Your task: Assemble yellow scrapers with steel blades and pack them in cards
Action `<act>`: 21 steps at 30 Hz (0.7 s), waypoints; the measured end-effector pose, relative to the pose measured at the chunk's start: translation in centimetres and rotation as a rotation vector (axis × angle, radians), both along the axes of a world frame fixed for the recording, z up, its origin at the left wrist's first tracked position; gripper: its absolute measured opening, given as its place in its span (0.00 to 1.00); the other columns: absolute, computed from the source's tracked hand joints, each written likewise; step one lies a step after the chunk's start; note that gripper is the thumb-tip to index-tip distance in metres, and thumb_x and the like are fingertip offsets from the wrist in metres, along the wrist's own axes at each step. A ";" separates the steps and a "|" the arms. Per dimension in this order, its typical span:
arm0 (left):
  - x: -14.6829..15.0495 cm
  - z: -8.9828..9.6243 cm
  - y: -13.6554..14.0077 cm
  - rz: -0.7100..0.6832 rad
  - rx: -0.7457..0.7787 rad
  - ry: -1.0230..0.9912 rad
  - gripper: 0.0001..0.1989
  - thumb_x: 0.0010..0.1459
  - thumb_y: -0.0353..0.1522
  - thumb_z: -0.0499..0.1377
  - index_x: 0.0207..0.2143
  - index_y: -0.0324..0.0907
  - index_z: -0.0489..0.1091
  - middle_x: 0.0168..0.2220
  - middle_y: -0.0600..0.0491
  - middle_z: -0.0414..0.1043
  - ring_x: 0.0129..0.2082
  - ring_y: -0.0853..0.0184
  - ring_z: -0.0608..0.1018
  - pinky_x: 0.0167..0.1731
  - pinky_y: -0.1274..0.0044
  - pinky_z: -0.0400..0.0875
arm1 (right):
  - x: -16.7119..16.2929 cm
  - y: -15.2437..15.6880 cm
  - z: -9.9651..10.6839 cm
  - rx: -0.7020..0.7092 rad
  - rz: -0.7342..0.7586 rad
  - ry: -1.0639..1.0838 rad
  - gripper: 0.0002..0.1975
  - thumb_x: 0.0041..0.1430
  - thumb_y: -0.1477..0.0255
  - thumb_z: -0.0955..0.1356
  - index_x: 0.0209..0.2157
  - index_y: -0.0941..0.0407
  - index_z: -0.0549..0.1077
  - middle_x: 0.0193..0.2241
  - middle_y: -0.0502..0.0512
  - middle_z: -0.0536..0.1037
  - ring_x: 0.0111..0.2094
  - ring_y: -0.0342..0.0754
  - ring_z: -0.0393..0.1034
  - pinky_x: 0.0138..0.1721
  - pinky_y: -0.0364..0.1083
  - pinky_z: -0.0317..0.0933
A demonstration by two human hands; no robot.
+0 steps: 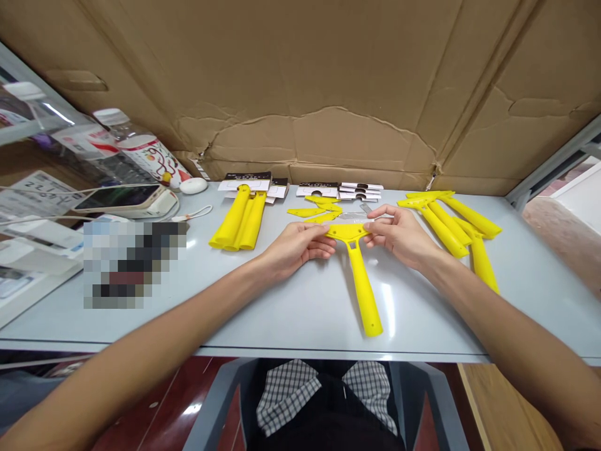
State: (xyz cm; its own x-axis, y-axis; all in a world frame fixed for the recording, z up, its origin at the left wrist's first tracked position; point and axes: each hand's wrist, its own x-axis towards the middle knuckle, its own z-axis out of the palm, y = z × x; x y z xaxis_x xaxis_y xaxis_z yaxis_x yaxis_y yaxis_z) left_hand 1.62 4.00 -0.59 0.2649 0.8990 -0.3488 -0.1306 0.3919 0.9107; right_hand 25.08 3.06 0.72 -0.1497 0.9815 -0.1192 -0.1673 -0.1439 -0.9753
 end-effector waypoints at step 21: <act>-0.3 -0.5 -0.1 -0.066 0.022 -0.036 0.08 0.63 0.30 0.67 0.29 0.37 0.82 0.33 0.42 0.83 0.30 0.68 0.81 0.33 0.77 0.78 | 0.1 0.1 0.1 0.000 0.008 -0.008 0.19 0.46 0.75 0.80 0.37 0.55 0.71 0.26 0.54 0.81 0.24 0.46 0.77 0.32 0.48 0.76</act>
State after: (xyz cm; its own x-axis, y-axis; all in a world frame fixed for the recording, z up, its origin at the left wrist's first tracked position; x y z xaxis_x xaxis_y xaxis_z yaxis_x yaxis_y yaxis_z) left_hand 1.32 3.93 -1.07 0.3363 0.8864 -0.3181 -0.1382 0.3805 0.9144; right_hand 25.18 3.11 0.79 -0.1568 0.9803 -0.1200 -0.1585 -0.1449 -0.9767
